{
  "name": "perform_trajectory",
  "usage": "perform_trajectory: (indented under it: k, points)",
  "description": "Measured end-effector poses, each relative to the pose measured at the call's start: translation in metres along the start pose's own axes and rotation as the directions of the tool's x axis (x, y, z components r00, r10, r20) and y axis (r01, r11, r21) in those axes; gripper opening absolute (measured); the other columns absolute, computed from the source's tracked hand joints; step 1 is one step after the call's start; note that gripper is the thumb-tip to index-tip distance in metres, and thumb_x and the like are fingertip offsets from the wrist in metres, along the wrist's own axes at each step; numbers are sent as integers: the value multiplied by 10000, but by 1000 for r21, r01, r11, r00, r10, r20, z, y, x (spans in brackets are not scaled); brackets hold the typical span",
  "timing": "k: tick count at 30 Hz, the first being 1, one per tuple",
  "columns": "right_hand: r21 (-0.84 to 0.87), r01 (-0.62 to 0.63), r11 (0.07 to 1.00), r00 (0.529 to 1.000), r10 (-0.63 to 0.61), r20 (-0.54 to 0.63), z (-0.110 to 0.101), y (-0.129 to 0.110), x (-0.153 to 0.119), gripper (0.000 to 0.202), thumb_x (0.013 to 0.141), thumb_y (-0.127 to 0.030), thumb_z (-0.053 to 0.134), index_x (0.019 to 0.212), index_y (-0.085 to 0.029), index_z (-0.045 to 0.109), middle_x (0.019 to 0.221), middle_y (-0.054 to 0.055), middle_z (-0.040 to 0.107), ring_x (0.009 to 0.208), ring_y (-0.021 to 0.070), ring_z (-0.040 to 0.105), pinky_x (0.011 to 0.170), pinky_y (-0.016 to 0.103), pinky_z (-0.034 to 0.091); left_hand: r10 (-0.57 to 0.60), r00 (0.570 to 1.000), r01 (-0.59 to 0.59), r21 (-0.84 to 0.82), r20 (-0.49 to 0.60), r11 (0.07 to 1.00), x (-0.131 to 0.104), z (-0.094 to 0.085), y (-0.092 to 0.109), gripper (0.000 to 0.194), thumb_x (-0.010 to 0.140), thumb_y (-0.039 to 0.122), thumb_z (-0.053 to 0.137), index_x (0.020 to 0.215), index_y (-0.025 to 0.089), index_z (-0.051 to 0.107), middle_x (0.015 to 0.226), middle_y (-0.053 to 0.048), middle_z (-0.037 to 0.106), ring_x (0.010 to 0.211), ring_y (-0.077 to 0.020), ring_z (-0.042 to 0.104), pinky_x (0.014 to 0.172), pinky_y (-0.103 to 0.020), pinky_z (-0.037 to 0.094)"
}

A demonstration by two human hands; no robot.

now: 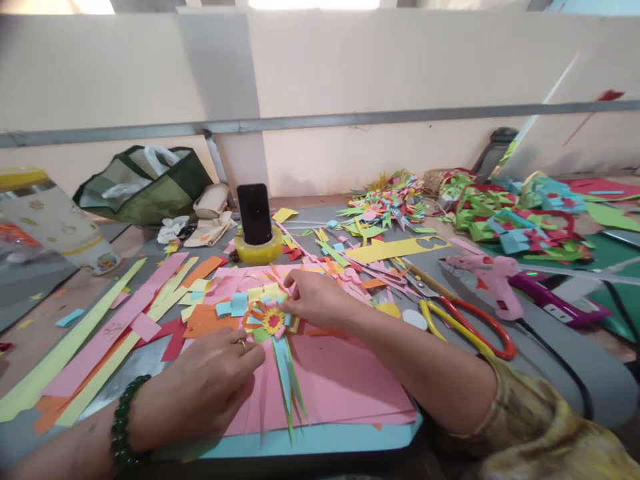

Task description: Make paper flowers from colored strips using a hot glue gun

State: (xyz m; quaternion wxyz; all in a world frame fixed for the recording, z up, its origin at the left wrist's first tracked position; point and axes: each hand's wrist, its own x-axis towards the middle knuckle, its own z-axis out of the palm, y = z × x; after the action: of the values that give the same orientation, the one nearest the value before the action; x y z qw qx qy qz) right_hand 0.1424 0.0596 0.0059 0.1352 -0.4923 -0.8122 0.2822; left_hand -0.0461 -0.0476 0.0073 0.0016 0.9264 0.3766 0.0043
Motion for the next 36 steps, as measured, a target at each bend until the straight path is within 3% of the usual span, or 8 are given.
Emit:
perform_trajectory:
  k: [5, 8, 10, 14, 16, 22, 29, 36]
  points:
    - [203, 68, 977, 997, -60, -46, -1, -1, 5, 282, 703, -214, 596, 972, -157, 534, 696, -23, 573, 600, 105, 531, 520, 204, 374, -233, 948, 172, -267, -217, 948, -4, -8, -10, 115, 745, 98, 474, 783, 204, 496, 708, -10, 568, 681, -178, 528, 615, -313, 404]
    - [394, 176, 902, 978, -114, -177, -14, -7, 2, 285, 720, -231, 595, 978, -152, 501, 661, -51, 501, 590, 87, 492, 540, 202, 381, -526, 733, 230, -570, -432, 789, -2, -14, -27, 161, 816, 193, 496, 976, 202, 477, 901, -32, 578, 850, -180, 547, 781, -342, 423]
    - [539, 260, 801, 957, -139, -255, -22, -10, 0, 295, 699, -249, 639, 943, -153, 502, 654, -58, 482, 593, 82, 478, 566, 211, 386, -655, 659, 169, -775, -371, 609, 5, -18, -36, 350, 826, 293, 536, 1141, 191, 422, 1036, -70, 571, 971, -203, 551, 849, -365, 418]
    - [659, 302, 688, 946, -132, -295, -28, -11, -1, 321, 657, -291, 693, 891, -158, 519, 636, -60, 479, 578, 79, 450, 557, 220, 360, -601, 799, 20, -996, -35, 86, 26, -24, -37, 694, 756, 373, 650, 1330, 177, 314, 1100, -115, 619, 1011, -241, 600, 848, -357, 442]
    - [672, 302, 676, 945, -119, -305, -27, -12, -1, 315, 649, -304, 698, 868, -160, 524, 638, -61, 470, 576, 77, 437, 545, 219, 345, -578, 816, -9, -999, 16, -41, 39, -26, -33, 753, 698, 313, 709, 1331, 163, 331, 1087, -117, 638, 956, -234, 623, 811, -332, 455]
    - [643, 319, 697, 918, -59, -391, -29, -10, 1, 326, 667, -378, 670, 874, -156, 548, 735, -21, 540, 652, 103, 496, 591, 243, 390, -635, 770, -156, -984, -69, -81, 67, -20, -28, 632, 642, 147, 681, 1219, 147, 422, 1002, -76, 653, 808, -170, 634, 709, -274, 484]
    - [773, 183, 608, 982, -75, -173, -21, -12, -1, 507, 608, -237, 703, 1072, -178, 507, 949, 40, 656, 857, 185, 634, 734, 299, 496, -706, 687, -248, -969, -172, -6, 77, -2, -28, 690, 673, 209, 693, 1265, 173, 340, 1077, -87, 617, 867, -178, 633, 728, -282, 502]
    - [782, 142, 607, 990, -65, -129, -17, -12, 0, 470, 582, -159, 660, 1041, -149, 556, 832, 10, 662, 743, 159, 625, 671, 274, 492, -668, 711, -223, -972, -218, 79, 76, 5, -24, 608, 727, 202, 638, 1269, 177, 364, 1024, -59, 627, 810, -135, 622, 684, -235, 491]
